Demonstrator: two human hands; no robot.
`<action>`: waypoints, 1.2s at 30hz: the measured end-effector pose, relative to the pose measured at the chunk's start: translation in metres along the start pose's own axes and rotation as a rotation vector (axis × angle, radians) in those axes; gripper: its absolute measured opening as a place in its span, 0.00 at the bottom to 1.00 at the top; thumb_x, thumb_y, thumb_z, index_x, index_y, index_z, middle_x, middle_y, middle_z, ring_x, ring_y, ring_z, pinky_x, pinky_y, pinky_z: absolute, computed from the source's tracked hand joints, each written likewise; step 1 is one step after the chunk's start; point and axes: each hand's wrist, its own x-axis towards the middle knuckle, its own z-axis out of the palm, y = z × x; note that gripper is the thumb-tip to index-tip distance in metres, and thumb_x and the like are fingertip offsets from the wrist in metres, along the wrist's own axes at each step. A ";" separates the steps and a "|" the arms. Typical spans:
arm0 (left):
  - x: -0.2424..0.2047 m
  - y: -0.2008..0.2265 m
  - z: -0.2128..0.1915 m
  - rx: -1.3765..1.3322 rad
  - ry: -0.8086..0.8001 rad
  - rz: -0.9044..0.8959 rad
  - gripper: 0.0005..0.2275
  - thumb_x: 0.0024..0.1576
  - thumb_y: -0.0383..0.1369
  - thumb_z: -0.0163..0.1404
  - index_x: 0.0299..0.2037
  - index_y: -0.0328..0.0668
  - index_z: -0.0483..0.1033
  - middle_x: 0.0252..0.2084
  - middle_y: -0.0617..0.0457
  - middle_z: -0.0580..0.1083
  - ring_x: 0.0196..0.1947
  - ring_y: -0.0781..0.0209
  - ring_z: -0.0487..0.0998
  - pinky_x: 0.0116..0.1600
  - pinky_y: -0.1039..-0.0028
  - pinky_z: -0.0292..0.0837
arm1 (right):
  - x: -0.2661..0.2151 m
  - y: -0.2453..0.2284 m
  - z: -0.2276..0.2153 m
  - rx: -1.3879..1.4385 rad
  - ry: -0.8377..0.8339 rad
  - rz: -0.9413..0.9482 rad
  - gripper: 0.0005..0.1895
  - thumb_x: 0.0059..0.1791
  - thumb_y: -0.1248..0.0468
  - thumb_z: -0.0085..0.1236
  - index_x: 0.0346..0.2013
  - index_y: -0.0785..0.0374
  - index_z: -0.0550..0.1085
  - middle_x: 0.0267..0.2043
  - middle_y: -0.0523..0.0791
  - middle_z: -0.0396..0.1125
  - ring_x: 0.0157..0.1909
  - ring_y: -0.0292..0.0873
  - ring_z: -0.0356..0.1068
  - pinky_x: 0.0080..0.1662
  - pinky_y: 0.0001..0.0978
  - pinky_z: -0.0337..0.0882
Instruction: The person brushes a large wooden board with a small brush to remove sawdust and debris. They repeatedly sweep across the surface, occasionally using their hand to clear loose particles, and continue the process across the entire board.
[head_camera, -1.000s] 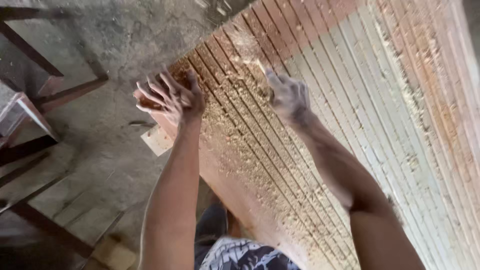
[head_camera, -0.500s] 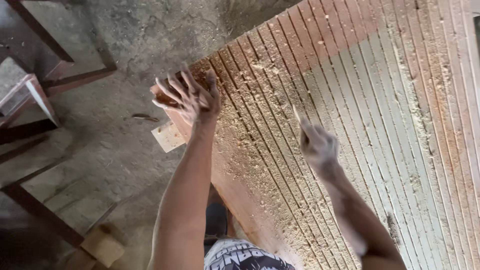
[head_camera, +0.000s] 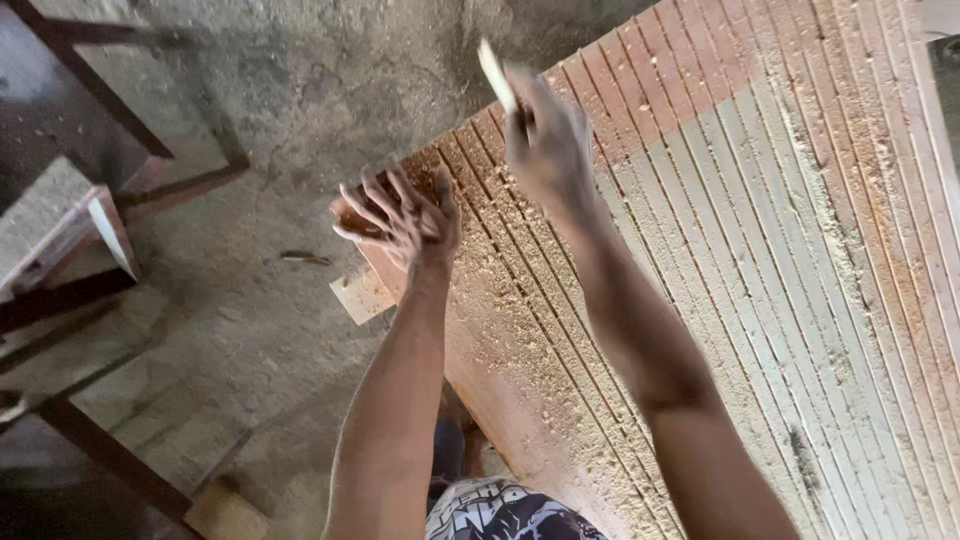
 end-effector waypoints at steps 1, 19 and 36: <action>-0.002 0.002 0.004 0.003 0.052 0.018 0.40 0.57 0.70 0.22 0.76 0.58 0.48 0.80 0.44 0.42 0.78 0.36 0.28 0.67 0.24 0.14 | -0.036 -0.006 -0.008 0.063 0.007 0.128 0.20 0.55 0.69 0.50 0.64 0.67 0.70 0.39 0.46 0.71 0.24 0.33 0.64 0.24 0.24 0.64; -0.264 -0.085 -0.025 -0.701 -1.240 0.638 0.33 0.62 0.52 0.40 0.71 0.36 0.54 0.71 0.37 0.53 0.69 0.42 0.53 0.69 0.50 0.51 | -0.437 -0.057 -0.009 0.222 0.788 0.919 0.18 0.53 0.72 0.52 0.58 0.69 0.73 0.40 0.52 0.71 0.35 0.44 0.68 0.38 0.35 0.74; -0.148 -0.170 -0.063 -0.175 -1.530 0.809 0.17 0.68 0.44 0.35 0.52 0.37 0.69 0.20 0.58 0.63 0.14 0.66 0.62 0.18 0.73 0.61 | -0.450 -0.277 0.168 0.393 1.309 1.220 0.34 0.38 0.76 0.48 0.60 0.66 0.71 0.46 0.47 0.66 0.45 0.43 0.66 0.43 0.33 0.69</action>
